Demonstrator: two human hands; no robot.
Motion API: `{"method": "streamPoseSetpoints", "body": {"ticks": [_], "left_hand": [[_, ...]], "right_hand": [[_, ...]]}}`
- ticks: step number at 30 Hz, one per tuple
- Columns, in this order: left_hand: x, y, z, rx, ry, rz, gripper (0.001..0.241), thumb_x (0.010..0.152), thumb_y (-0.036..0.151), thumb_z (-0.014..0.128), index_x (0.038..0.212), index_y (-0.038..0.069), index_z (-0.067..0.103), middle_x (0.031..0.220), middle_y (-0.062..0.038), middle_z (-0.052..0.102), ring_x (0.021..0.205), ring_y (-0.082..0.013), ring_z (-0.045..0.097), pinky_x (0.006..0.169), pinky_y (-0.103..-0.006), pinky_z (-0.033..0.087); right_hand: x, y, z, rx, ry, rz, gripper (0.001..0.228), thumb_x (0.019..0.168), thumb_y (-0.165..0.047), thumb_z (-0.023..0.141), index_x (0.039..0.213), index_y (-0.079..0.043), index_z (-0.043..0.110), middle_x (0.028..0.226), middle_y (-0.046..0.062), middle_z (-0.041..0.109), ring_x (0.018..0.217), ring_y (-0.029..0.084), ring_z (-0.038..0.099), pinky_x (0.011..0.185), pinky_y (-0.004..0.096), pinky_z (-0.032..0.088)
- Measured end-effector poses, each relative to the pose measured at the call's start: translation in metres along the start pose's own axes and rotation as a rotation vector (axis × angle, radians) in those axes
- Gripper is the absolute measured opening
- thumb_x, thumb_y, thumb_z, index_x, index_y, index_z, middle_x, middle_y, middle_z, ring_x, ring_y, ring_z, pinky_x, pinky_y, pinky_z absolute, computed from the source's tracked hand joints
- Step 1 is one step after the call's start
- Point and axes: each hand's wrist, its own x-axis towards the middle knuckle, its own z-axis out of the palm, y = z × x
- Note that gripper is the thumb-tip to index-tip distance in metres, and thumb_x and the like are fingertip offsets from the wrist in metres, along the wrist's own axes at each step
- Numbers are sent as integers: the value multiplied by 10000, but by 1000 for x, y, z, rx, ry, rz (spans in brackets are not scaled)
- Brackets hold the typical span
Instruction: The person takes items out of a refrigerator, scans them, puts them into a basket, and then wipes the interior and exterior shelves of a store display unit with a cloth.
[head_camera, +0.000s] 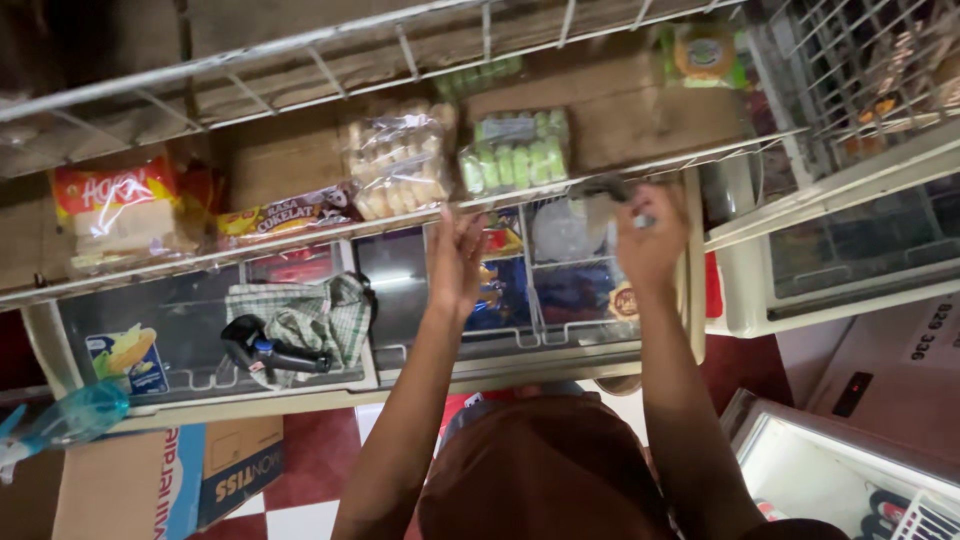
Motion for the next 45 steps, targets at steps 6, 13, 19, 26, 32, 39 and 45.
{"method": "streamPoseSetpoints", "body": {"ticks": [6, 13, 19, 26, 32, 39, 45], "left_hand": [[3, -46, 43, 102, -14, -67, 705, 869, 448, 732, 1421, 120, 440, 1373, -145, 591, 1252, -276, 611, 1059, -438, 454], [9, -54, 58, 99, 40, -89, 687, 892, 480, 711, 1414, 100, 477, 1392, -133, 605, 1269, -247, 613, 1059, -398, 459], [3, -84, 89, 181, -12, -90, 573, 936, 494, 652, 1348, 128, 494, 1410, -101, 604, 1333, -244, 548, 1077, -448, 439], [6, -98, 131, 233, -103, -116, 599, 950, 557, 594, 1351, 122, 494, 1422, -81, 605, 1381, -230, 520, 1094, -446, 403], [5, -103, 143, 178, -57, -129, 717, 925, 598, 596, 1417, 103, 434, 1398, -141, 624, 1346, -256, 555, 1097, -448, 411], [5, -112, 160, 118, 6, -88, 735, 927, 595, 595, 1417, 78, 415, 1373, -146, 624, 1283, -269, 610, 1099, -470, 434], [8, -112, 155, 131, -29, -44, 774, 923, 610, 597, 1437, 62, 414, 1351, -175, 643, 1281, -282, 613, 1083, -453, 424]], "right_hand": [[11, -7, 1, 109, -307, -183, 293, 770, 40, 786, 1047, -11, 704, 941, 109, 662, 813, 179, 664, 717, 314, 554], [38, 32, -41, 115, -93, 84, 214, 865, 17, 801, 1013, 1, 647, 965, 105, 628, 794, 157, 670, 690, 289, 551], [25, 27, -37, 47, 21, -24, 268, 843, 20, 801, 1069, 5, 659, 991, 126, 584, 805, 197, 649, 685, 314, 537], [38, 63, -51, -100, 131, -69, 337, 849, -24, 905, 861, -28, 568, 852, 132, 539, 711, 254, 532, 619, 336, 440], [48, 86, -75, 2, 288, 81, 181, 914, -41, 775, 1005, -8, 621, 832, 25, 640, 737, 137, 616, 678, 304, 528], [32, 59, -41, 218, -122, 180, 261, 956, -197, 760, 966, -40, 552, 735, -2, 604, 642, 106, 615, 577, 285, 479], [47, 72, -75, 13, 214, 50, 330, 965, -174, 784, 852, -33, 508, 689, 49, 460, 585, 171, 432, 534, 336, 398]]}}
